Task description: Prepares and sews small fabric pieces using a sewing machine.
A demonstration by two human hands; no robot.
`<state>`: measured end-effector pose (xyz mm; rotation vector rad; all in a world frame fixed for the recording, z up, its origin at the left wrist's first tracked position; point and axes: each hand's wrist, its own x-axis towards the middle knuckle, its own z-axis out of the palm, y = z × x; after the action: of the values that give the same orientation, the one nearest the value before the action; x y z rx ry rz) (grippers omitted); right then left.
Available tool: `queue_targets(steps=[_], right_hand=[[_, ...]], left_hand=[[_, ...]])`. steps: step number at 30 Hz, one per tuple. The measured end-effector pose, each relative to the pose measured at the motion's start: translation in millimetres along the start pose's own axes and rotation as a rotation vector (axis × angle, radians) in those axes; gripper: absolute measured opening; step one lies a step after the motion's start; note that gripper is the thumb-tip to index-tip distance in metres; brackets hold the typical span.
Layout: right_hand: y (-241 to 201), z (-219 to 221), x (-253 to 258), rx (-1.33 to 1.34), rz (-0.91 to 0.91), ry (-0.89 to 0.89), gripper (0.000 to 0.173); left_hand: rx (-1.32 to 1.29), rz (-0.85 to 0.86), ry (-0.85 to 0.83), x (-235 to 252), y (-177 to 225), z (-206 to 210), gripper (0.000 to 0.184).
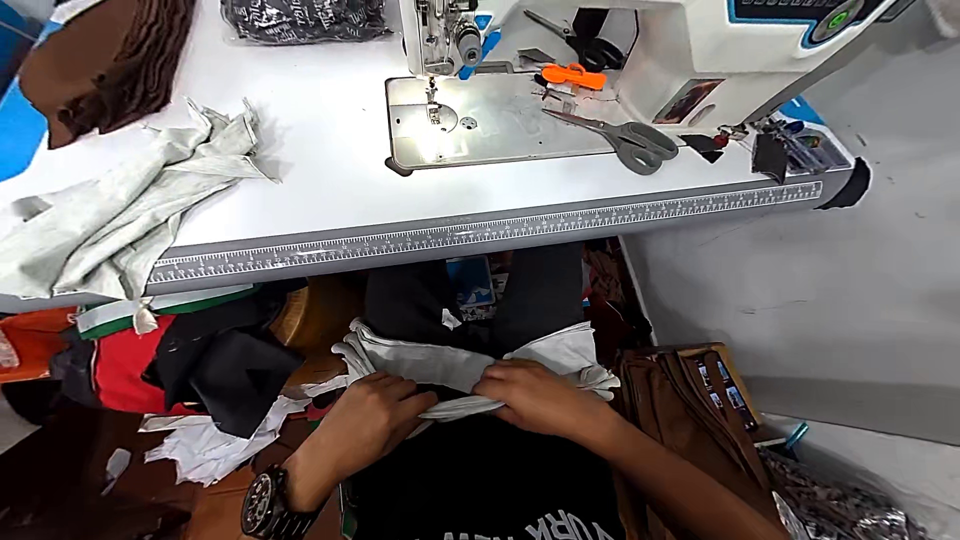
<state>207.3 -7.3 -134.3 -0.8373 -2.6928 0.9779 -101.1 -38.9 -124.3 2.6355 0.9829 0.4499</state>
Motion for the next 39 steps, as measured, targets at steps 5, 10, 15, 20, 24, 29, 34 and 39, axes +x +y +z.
queue_targets(steps=[5,10,15,20,24,29,34,39], right_hand=[[8.9,-21.2,-35.5,0.042,0.096,-0.134,0.023],[-6.6,-17.6,-55.0,-0.11,-0.002,0.091,0.021],[-11.8,-35.8,-77.8,0.072,0.117,-0.046,0.031],[19.1,-63.1,-110.5,0.333,0.314,-0.4,0.043],[39.4,-86.8,-115.7,0.39,0.354,-0.101,0.037],[79.1,-49.5,-93.9,0.105,0.443,0.201,0.038],[79.3,-50.6,-102.6,0.156,0.388,0.19,0.038],[98.3,-89.2,-113.7,0.281,0.387,0.272,0.022]], left_hand=[[-0.148,-0.144,-0.207,-31.5,-25.4,10.1,0.04],[-0.245,-0.159,-0.134,-41.5,-33.7,-11.1,0.04],[-0.46,-0.28,-0.334,-38.5,-43.6,-32.0,0.049],[-0.57,-0.381,-0.387,-42.4,-56.8,-32.8,0.046],[-0.491,-0.411,-0.18,-30.8,-63.5,-42.2,0.035],[-0.077,-0.319,-0.034,-16.8,-97.3,4.9,0.04],[0.017,-0.241,-0.026,-25.6,-92.6,8.9,0.045],[-0.081,-0.238,-0.033,-3.6,-92.3,-21.8,0.046]])
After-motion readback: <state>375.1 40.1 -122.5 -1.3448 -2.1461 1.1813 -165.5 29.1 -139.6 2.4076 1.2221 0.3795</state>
